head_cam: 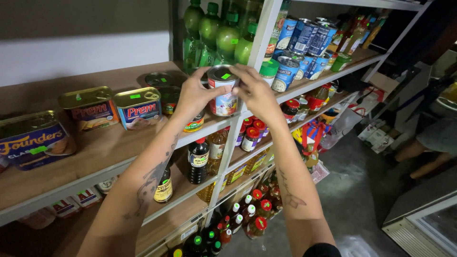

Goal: The recorder is taking various canned goods and jars from a white shopping basket on the floor and placing them onto grocery store shelves.

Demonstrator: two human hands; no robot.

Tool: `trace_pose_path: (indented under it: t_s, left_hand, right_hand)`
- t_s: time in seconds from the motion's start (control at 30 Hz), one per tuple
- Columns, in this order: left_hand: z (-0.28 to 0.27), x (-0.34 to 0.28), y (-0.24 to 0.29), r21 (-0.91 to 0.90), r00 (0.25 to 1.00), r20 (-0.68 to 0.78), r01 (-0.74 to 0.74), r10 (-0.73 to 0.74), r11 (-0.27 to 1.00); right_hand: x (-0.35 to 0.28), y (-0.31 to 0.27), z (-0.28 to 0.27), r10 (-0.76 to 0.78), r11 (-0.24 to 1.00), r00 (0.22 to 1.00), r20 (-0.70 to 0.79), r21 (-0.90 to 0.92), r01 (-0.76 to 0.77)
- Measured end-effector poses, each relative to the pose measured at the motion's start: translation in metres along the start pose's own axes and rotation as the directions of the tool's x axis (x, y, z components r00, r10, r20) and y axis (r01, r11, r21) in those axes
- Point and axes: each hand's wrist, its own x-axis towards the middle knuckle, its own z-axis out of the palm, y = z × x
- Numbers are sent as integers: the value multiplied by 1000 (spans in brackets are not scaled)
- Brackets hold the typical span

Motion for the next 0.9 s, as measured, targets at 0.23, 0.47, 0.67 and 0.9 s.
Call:
trace_pose_path:
  t_s: [0.23,0.47,0.67,0.9]
  left_hand:
    - [7,-3,-24,45,997,-32,-68,70,997]
    - [12,-11,-8,82,991,-86,-94,101,992]
    - [19,-5,-34,266,953,-155,-213,260,940]
    - [20,-7,-39,224,981,-95,-144,169,964]
  right_hand:
    - [-6,8,8,-178,963,975,-131,-226,145]
    - [-9,14,24,-109,989,967,-231,-119,83]
    - [-9,19,31,-102,992,969,-226,-98,82]
    - [-13,32,38,-94,990,976,-198,-121,71]
